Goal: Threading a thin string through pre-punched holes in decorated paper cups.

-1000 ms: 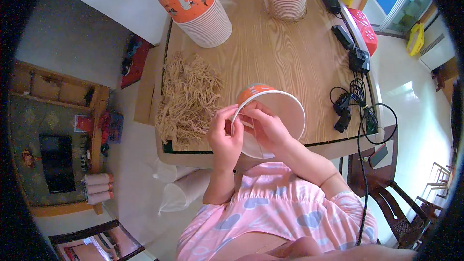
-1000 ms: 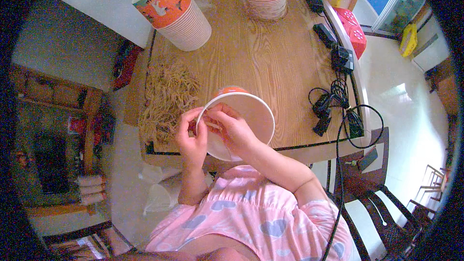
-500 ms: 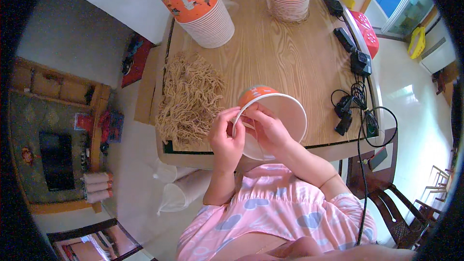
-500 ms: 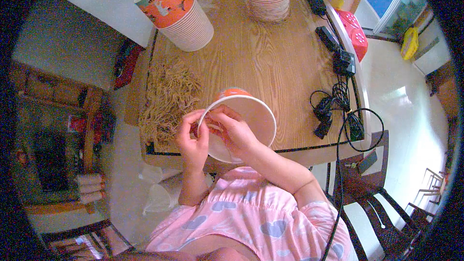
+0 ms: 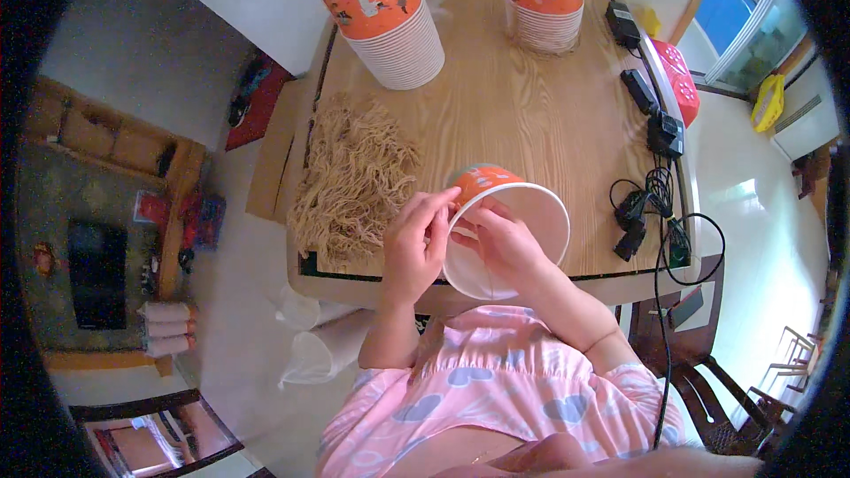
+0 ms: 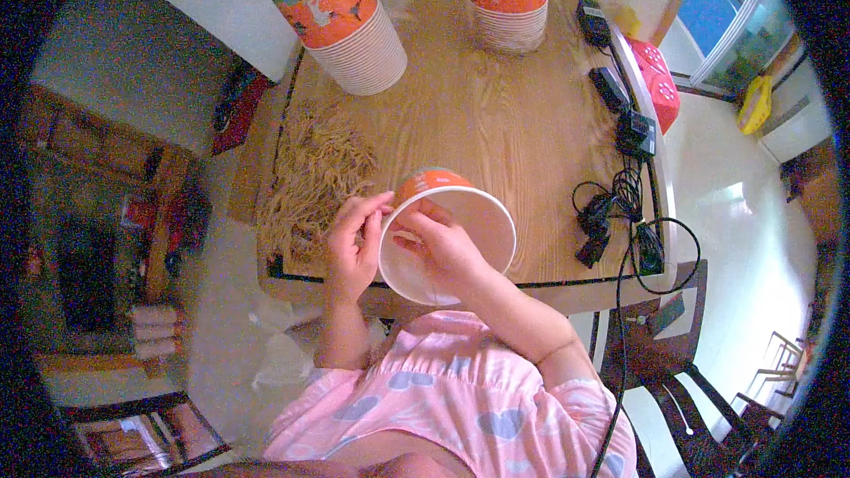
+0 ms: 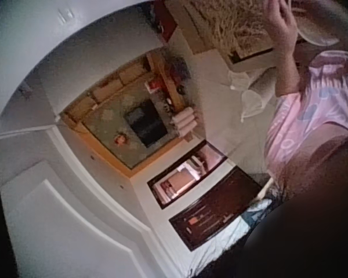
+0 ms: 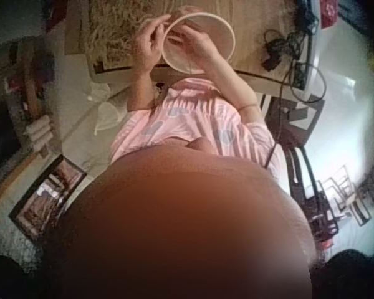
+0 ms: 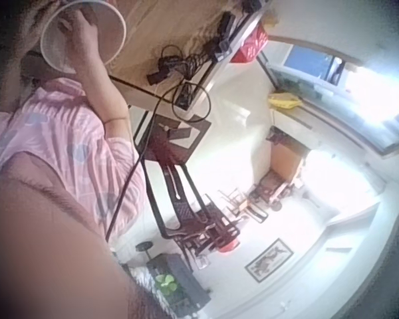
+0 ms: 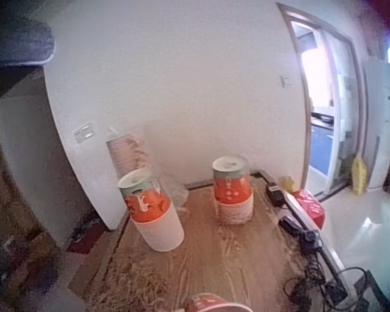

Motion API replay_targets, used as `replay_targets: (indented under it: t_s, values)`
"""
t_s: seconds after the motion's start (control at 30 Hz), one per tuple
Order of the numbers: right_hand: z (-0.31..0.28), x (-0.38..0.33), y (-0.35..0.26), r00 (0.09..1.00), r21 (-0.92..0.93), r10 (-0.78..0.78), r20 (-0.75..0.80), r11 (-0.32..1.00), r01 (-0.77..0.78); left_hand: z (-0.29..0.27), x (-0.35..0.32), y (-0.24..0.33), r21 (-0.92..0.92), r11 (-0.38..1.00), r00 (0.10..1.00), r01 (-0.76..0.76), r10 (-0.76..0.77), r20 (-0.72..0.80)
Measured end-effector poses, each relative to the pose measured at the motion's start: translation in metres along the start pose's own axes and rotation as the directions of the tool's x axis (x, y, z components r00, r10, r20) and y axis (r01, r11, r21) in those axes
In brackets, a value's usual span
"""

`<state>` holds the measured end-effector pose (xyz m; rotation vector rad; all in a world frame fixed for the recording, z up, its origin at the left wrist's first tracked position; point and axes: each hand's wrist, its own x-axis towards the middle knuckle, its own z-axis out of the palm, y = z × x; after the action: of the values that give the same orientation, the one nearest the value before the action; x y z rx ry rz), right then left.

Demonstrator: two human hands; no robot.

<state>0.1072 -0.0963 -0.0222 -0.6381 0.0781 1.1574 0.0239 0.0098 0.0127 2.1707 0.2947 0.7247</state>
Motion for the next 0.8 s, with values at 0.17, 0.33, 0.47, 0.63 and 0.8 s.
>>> replay_targets:
  t_s: [0.17,0.33,0.47,0.63,0.8]
  values:
    - [-0.006,0.000,0.001,1.000,-0.008,-0.005,-0.014,1.000,0.005,-0.010,0.003,0.006,0.062,0.996,0.993,-0.058,0.051,0.111]
    - [-0.002,-0.002,-0.002,1.000,-0.044,-0.010,-0.011,0.999,0.010,-0.015,0.007,0.006,0.106,0.992,0.986,-0.063,0.046,0.159]
    - [-0.003,-0.003,-0.005,1.000,-0.109,-0.019,0.004,0.994,0.019,-0.014,0.009,0.003,0.152,0.985,0.985,-0.088,0.063,0.161]
    - [-0.011,0.007,-0.013,0.992,-0.200,-0.093,0.089,0.974,0.109,0.000,0.010,0.008,0.201,0.979,0.996,-0.027,0.008,0.092]
    - [-0.003,0.001,-0.032,0.964,-0.449,-0.178,0.199,0.858,0.251,0.013,0.005,-0.019,-0.187,0.959,0.976,0.215,-0.218,0.006]
